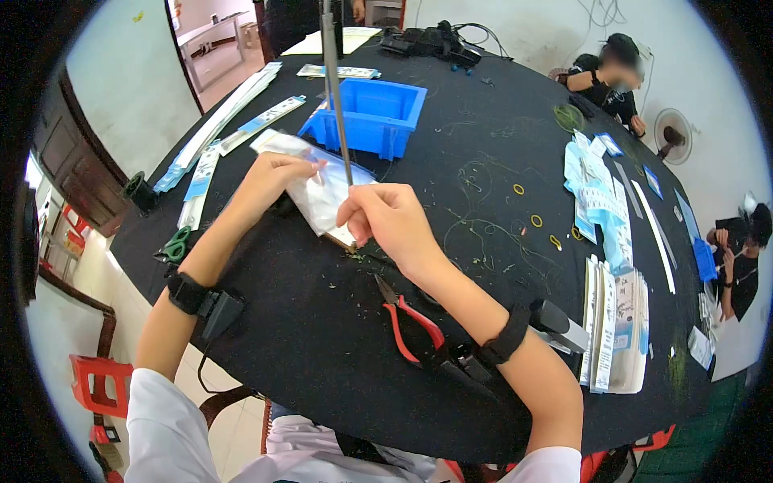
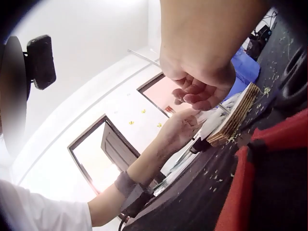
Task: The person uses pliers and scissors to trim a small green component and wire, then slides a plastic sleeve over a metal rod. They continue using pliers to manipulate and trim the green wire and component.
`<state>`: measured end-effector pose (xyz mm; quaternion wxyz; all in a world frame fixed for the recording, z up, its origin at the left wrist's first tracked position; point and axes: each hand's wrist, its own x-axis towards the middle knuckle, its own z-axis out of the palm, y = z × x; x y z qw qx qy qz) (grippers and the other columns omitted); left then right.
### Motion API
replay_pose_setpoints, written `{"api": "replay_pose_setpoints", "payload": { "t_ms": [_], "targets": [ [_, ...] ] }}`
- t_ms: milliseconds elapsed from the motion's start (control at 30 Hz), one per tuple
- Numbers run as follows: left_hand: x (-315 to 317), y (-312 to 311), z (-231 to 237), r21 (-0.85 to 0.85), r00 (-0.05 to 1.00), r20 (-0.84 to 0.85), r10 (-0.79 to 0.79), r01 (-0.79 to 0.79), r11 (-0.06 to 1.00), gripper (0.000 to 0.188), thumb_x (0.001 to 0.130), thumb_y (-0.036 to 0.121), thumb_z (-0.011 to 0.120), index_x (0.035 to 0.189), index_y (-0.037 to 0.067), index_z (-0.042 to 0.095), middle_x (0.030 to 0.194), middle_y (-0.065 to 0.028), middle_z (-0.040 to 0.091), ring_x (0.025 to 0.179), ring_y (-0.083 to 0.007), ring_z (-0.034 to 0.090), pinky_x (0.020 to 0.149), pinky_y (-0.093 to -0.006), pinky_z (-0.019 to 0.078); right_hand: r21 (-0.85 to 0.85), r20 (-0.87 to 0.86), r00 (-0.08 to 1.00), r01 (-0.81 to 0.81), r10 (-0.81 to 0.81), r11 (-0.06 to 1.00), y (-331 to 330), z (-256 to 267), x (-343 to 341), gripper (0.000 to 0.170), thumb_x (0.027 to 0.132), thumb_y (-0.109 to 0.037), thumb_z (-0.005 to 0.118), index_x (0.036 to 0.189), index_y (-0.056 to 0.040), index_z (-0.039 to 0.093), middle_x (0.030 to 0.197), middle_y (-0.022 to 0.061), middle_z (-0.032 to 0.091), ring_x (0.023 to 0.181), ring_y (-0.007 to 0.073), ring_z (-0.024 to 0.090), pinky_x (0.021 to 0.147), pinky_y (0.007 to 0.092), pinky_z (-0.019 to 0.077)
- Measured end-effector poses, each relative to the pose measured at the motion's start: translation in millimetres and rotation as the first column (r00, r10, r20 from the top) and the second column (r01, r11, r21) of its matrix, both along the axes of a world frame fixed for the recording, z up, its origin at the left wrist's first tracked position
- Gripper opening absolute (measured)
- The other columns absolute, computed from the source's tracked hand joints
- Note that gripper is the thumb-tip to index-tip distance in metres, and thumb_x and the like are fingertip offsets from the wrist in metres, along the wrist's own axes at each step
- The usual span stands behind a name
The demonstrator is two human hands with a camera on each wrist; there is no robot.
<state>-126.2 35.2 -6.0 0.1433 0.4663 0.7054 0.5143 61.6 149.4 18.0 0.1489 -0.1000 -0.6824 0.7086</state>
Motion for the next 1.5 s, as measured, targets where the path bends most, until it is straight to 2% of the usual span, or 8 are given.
{"api": "replay_pose_setpoints", "payload": {
  "t_ms": [100,200,267,433,567,800,967,1500],
  "targets": [
    [15,-5,18,-0.064,0.998,-0.028,-0.056,0.054,0.996,0.022,0.082,0.022,0.059,0.082,0.004,0.073,0.081,-0.0062,0.069,0.082,-0.0142,0.062,0.078,-0.0267,0.0457,0.019,-0.003,1.000,-0.018,0.018,1.000,2,-3,-2,0.036,0.093,-0.021,0.044,0.071,0.0015,0.062,0.052,0.0016,0.050,0.049,0.0086,0.047,0.053,0.0242,0.0416],
    [12,-8,23,0.111,0.994,0.039,0.105,-0.109,0.988,0.029,0.090,0.023,0.055,0.087,0.000,0.070,0.089,-0.0092,0.067,0.086,-0.0136,0.059,0.082,-0.0255,0.0420,0.015,0.005,1.000,-0.013,0.013,1.000,1,-2,-1,0.036,0.093,-0.020,0.043,0.072,0.0015,0.062,0.053,0.0017,0.050,0.050,0.0083,0.047,0.054,0.0240,0.0416],
    [19,-11,41,0.282,0.974,0.181,0.135,-0.183,0.942,0.031,0.095,0.025,0.048,0.084,0.001,0.064,0.089,-0.0108,0.068,0.061,-0.0049,0.051,0.060,-0.0202,0.0413,0.031,0.014,1.000,-0.021,0.020,0.999,1,-2,-1,0.035,0.093,-0.020,0.043,0.072,0.0015,0.062,0.053,0.0017,0.051,0.050,0.0082,0.047,0.054,0.0239,0.0417],
    [30,-34,71,0.213,0.667,0.735,-0.123,-0.055,0.975,0.023,0.089,0.020,0.053,0.091,-0.002,0.058,0.089,-0.0133,0.064,0.056,-0.0085,0.049,0.052,-0.0221,0.0378,0.042,0.031,0.999,-0.029,0.028,0.999,0,1,-1,0.035,0.092,-0.019,0.042,0.073,0.0019,0.062,0.054,0.0022,0.051,0.051,0.0084,0.048,0.055,0.0239,0.0414],
    [55,-28,85,0.266,0.704,0.697,-0.138,-0.075,0.961,0.020,0.084,0.015,0.061,0.097,0.001,0.058,0.088,-0.0018,0.063,0.067,-0.0053,0.053,0.061,-0.0188,0.0435,0.029,0.027,0.999,-0.031,0.030,0.999,0,0,0,0.035,0.092,-0.019,0.042,0.073,0.0024,0.062,0.054,0.0026,0.051,0.051,0.0086,0.047,0.054,0.0239,0.0410],
    [49,-12,128,0.458,0.800,0.497,-0.336,0.087,0.885,0.025,0.085,0.017,0.063,0.104,0.000,0.062,0.086,0.0004,0.061,0.072,-0.0053,0.055,0.068,-0.0200,0.0455,0.036,0.031,0.999,-0.025,0.024,0.999,-2,1,-1,0.035,0.092,-0.018,0.042,0.074,0.0031,0.063,0.054,0.0026,0.051,0.051,0.0085,0.047,0.054,0.0235,0.0406],
    [28,7,152,0.548,0.928,0.249,-0.276,0.099,0.830,0.020,0.086,0.021,0.064,0.097,0.005,0.062,0.086,0.0018,0.059,0.069,-0.0048,0.052,0.061,-0.0188,0.0430,0.036,0.015,0.999,-0.040,0.039,0.999,-2,0,-2,0.035,0.092,-0.018,0.042,0.074,0.0033,0.063,0.054,0.0025,0.051,0.051,0.0082,0.047,0.054,0.0235,0.0406],
    [21,11,149,0.422,0.970,0.234,-0.067,-0.039,0.906,0.026,0.079,0.031,0.070,0.086,0.006,0.067,0.080,0.0015,0.061,0.066,-0.0039,0.051,0.061,-0.0203,0.0432,0.035,0.003,0.999,-0.042,0.042,0.998,-3,1,-3,0.036,0.092,-0.018,0.041,0.074,0.0034,0.063,0.053,0.0026,0.050,0.050,0.0081,0.046,0.053,0.0239,0.0409]
  ]
}}
